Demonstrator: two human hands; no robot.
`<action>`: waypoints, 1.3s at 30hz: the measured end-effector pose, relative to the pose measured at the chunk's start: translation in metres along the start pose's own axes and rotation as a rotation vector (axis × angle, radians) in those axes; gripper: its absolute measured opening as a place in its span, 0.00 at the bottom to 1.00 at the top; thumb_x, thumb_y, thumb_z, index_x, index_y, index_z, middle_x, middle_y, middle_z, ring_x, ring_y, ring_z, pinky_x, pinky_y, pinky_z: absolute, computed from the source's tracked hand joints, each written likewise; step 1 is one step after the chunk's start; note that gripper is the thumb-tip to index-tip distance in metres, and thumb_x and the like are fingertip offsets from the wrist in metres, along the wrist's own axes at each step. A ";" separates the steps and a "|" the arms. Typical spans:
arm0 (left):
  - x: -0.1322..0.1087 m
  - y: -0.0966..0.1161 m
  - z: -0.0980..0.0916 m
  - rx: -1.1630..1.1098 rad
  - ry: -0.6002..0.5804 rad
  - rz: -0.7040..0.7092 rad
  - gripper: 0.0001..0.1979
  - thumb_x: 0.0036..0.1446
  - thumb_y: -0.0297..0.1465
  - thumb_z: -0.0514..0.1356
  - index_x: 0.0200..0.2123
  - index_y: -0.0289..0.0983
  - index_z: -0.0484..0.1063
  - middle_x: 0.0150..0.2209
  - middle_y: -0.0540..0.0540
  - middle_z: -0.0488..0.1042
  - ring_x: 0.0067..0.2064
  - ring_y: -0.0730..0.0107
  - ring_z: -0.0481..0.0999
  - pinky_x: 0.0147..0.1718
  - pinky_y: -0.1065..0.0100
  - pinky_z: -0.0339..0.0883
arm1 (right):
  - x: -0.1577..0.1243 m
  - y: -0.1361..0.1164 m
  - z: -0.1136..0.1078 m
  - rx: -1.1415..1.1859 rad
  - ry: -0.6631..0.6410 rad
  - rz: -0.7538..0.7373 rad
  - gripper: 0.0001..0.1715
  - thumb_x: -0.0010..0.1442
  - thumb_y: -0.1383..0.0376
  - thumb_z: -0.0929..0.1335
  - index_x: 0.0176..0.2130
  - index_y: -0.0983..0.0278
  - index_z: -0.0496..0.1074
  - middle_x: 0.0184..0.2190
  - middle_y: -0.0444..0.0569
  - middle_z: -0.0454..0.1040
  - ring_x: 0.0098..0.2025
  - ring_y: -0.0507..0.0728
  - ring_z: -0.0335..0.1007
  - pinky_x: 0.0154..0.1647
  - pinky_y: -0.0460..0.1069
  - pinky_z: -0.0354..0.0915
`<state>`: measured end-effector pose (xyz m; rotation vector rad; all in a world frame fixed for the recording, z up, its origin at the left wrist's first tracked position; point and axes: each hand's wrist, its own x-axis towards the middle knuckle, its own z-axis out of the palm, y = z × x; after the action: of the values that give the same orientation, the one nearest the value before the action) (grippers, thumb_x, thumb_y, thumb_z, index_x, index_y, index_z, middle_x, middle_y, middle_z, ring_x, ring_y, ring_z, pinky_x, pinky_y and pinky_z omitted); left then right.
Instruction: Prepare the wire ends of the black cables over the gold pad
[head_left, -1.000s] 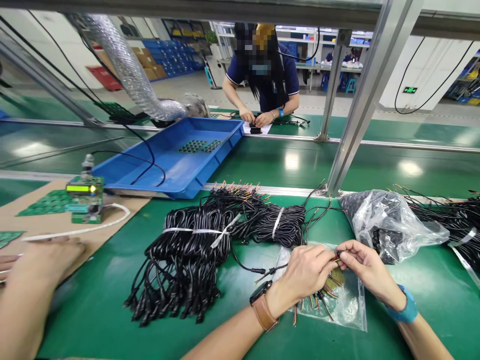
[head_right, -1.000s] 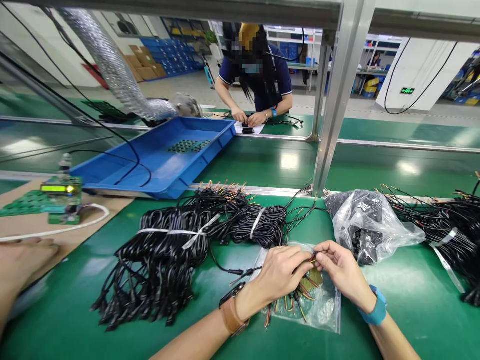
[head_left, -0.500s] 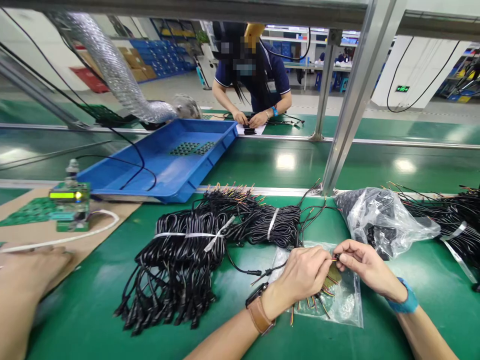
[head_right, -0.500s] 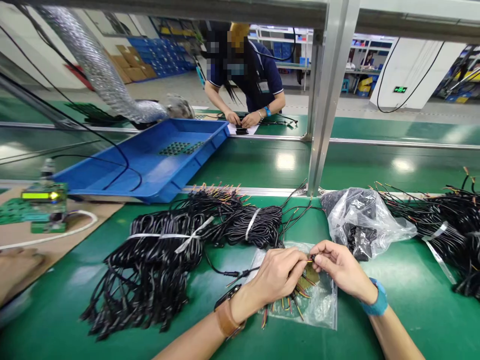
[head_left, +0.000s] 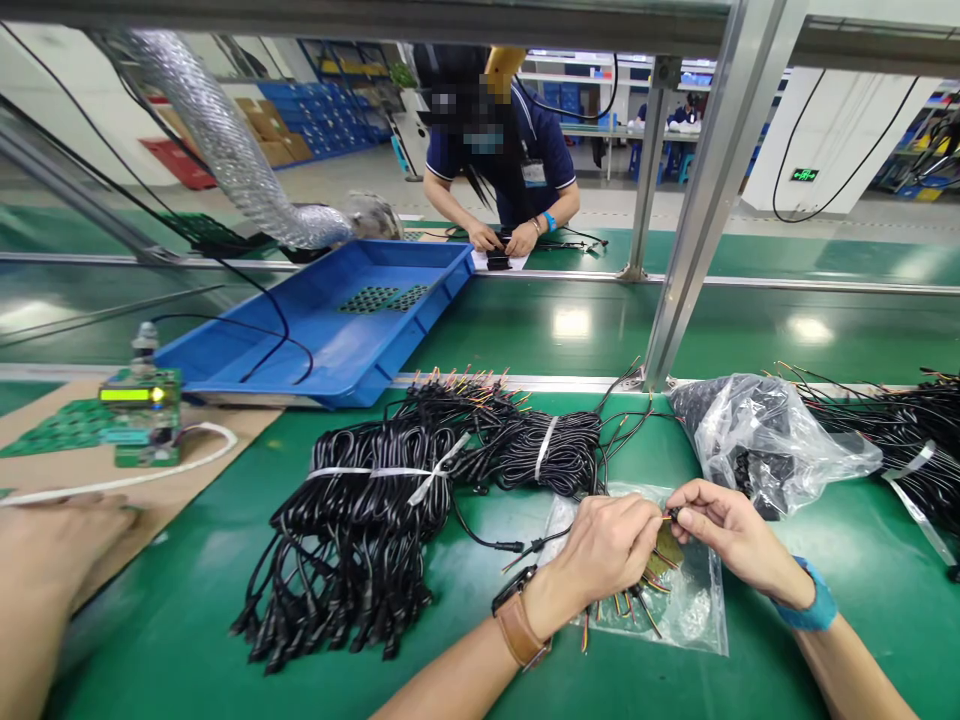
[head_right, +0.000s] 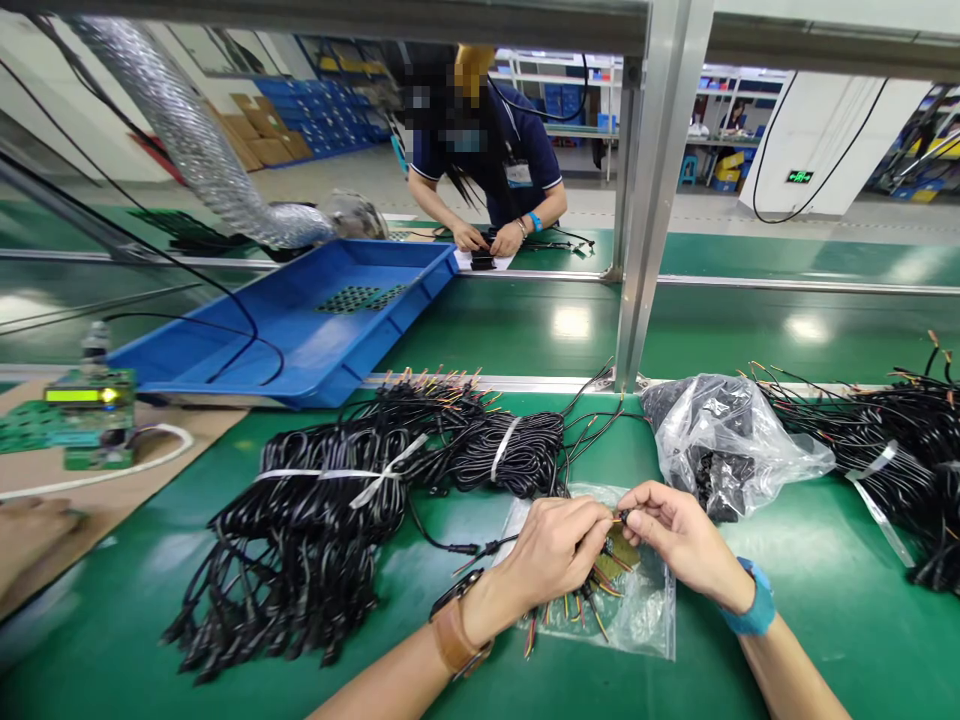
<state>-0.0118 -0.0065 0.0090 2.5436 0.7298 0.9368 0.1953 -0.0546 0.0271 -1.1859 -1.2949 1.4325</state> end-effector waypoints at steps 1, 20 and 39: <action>0.000 0.000 0.000 -0.001 0.003 -0.004 0.12 0.68 0.28 0.51 0.32 0.37 0.70 0.28 0.49 0.75 0.27 0.70 0.73 0.27 0.68 0.59 | 0.000 0.000 0.000 -0.005 0.002 -0.006 0.19 0.63 0.51 0.73 0.42 0.64 0.75 0.31 0.46 0.76 0.33 0.53 0.72 0.38 0.49 0.69; 0.001 -0.009 -0.009 -0.160 -0.073 -0.096 0.04 0.63 0.26 0.54 0.41 0.37 0.64 0.36 0.45 0.73 0.37 0.63 0.75 0.35 0.65 0.69 | -0.001 0.010 0.008 -0.543 0.150 -0.283 0.08 0.69 0.61 0.66 0.45 0.62 0.73 0.39 0.50 0.78 0.39 0.56 0.76 0.43 0.49 0.73; -0.005 -0.017 0.007 -0.092 0.016 -0.066 0.10 0.62 0.22 0.51 0.28 0.38 0.64 0.24 0.49 0.69 0.26 0.68 0.70 0.26 0.68 0.59 | 0.003 0.021 0.031 -0.645 0.105 -0.508 0.07 0.70 0.68 0.65 0.42 0.59 0.72 0.36 0.51 0.78 0.38 0.59 0.76 0.41 0.54 0.71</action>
<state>-0.0162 0.0034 -0.0071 2.4206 0.7527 0.9472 0.1646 -0.0600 0.0067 -1.1800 -1.8874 0.5880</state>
